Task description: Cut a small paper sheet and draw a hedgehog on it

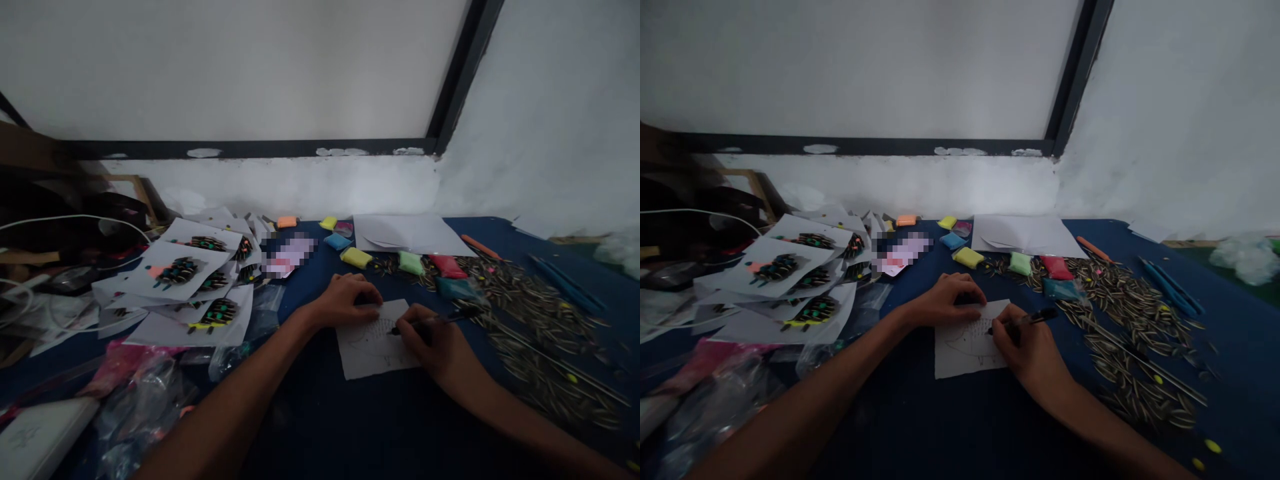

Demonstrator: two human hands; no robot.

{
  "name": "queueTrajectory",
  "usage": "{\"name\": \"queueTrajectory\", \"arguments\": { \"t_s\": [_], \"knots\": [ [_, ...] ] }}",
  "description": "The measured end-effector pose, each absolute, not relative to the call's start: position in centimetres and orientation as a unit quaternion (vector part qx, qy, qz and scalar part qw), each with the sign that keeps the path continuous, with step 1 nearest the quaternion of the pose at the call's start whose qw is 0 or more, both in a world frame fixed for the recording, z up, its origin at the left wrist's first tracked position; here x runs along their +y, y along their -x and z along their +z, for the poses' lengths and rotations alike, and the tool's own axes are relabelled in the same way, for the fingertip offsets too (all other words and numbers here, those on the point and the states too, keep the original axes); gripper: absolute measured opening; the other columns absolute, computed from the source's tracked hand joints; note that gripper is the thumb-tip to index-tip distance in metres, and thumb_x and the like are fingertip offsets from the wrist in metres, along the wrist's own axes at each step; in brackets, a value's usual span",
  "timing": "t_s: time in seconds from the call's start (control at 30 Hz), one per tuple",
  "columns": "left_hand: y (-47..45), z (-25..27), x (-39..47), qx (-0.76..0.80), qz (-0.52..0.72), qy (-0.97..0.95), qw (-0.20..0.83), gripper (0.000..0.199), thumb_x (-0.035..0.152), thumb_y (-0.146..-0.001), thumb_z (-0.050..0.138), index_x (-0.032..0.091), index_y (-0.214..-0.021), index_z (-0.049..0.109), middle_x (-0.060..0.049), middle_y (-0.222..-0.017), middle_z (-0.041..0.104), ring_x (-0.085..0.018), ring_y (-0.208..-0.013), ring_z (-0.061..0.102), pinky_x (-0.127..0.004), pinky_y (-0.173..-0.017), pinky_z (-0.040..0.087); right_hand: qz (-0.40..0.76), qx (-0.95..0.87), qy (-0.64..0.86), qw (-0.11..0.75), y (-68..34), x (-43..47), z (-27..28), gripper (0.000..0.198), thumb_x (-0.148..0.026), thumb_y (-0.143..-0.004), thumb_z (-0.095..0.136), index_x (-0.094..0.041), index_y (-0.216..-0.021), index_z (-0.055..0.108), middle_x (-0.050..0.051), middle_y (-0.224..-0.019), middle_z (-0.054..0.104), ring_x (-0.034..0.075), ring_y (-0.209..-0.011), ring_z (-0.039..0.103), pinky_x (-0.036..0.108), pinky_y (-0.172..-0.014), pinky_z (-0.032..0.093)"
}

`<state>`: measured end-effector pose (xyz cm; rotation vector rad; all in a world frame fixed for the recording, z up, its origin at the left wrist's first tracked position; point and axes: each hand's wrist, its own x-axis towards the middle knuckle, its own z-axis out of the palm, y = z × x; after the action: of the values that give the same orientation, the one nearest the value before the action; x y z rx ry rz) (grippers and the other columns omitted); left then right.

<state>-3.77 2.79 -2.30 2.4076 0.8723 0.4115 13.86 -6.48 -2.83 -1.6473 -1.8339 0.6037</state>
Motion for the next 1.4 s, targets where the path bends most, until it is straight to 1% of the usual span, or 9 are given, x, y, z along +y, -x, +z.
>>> {"name": "queueTrajectory", "arguments": {
  "t_s": [0.2,0.37,0.57,0.7,1.1,1.2,1.3,1.4],
  "knots": [
    [3.80,-2.34,2.79,0.325,0.155,-0.893,0.271,0.020,0.028,-0.078,0.065,0.022,-0.097,0.066,-0.002,-0.099,0.060,-0.020,-0.100,0.054,-0.038,-0.092,0.031,0.218,-0.687,0.623,0.304,-13.84,-6.51,-2.73,0.021,-0.034,-0.082,0.043,-0.021,-0.066,0.047,-0.005,-0.048,0.045,0.011,-0.042,0.044,0.023,-0.041,0.029],
    [3.79,-2.42,2.90,0.324,0.153,-0.894,0.268,0.021,0.028,-0.078,0.065,0.023,-0.098,0.066,-0.002,-0.100,0.060,-0.021,-0.102,0.053,-0.038,-0.090,0.031,0.245,-0.681,0.621,0.299,-13.81,-6.52,-2.68,0.022,-0.035,-0.083,0.043,-0.021,-0.066,0.049,-0.005,-0.048,0.043,0.011,-0.042,0.041,0.023,-0.039,0.027],
    [3.77,-2.40,2.86,0.323,0.156,-0.893,0.271,0.020,0.028,-0.078,0.065,0.022,-0.097,0.066,-0.003,-0.100,0.060,-0.021,-0.101,0.053,-0.038,-0.091,0.032,0.240,-0.684,0.616,0.309,-14.10,-6.47,-2.63,0.025,-0.037,-0.084,0.043,-0.021,-0.065,0.048,-0.002,-0.052,0.048,0.012,-0.045,0.044,0.024,-0.042,0.031],
    [3.77,-2.37,2.89,0.323,0.154,-0.893,0.272,0.021,0.029,-0.078,0.065,0.022,-0.098,0.066,-0.003,-0.100,0.061,-0.021,-0.101,0.054,-0.038,-0.092,0.032,0.225,-0.673,0.631,0.313,-14.24,-6.47,-2.46,0.025,-0.038,-0.082,0.043,-0.022,-0.062,0.046,-0.002,-0.050,0.046,0.013,-0.043,0.044,0.025,-0.041,0.030],
    [3.81,-2.29,2.84,0.325,0.149,-0.894,0.269,0.022,0.030,-0.078,0.065,0.022,-0.099,0.066,-0.002,-0.101,0.060,-0.020,-0.102,0.053,-0.036,-0.092,0.032,0.204,-0.686,0.626,0.310,-13.86,-6.48,-2.17,0.024,-0.037,-0.082,0.043,-0.022,-0.063,0.046,-0.005,-0.046,0.042,0.012,-0.041,0.043,0.025,-0.040,0.030],
    [3.82,-2.36,2.85,0.327,0.152,-0.893,0.269,0.023,0.035,-0.078,0.066,0.023,-0.098,0.066,-0.002,-0.101,0.060,-0.021,-0.101,0.053,-0.036,-0.091,0.032,0.204,-0.684,0.627,0.312,-13.86,-6.49,-2.12,0.023,-0.036,-0.082,0.044,-0.022,-0.064,0.046,-0.004,-0.046,0.044,0.012,-0.041,0.044,0.024,-0.040,0.030],
    [3.83,-2.56,2.93,0.323,0.158,-0.893,0.270,0.030,0.043,-0.074,0.069,0.023,-0.098,0.067,-0.002,-0.098,0.059,-0.021,-0.099,0.053,-0.037,-0.090,0.032,0.203,-0.679,0.633,0.313,-13.89,-6.52,-2.07,0.023,-0.037,-0.081,0.044,-0.022,-0.064,0.047,-0.004,-0.046,0.044,0.013,-0.041,0.045,0.024,-0.040,0.029],
    [3.82,-2.63,2.97,0.321,0.158,-0.893,0.272,0.033,0.042,-0.071,0.071,0.023,-0.098,0.067,-0.002,-0.097,0.059,-0.021,-0.097,0.053,-0.037,-0.091,0.032,0.208,-0.676,0.635,0.309,-13.93,-6.52,-2.05,0.023,-0.037,-0.081,0.044,-0.022,-0.064,0.048,-0.004,-0.047,0.043,0.013,-0.042,0.044,0.024,-0.040,0.029]
  ]
}}
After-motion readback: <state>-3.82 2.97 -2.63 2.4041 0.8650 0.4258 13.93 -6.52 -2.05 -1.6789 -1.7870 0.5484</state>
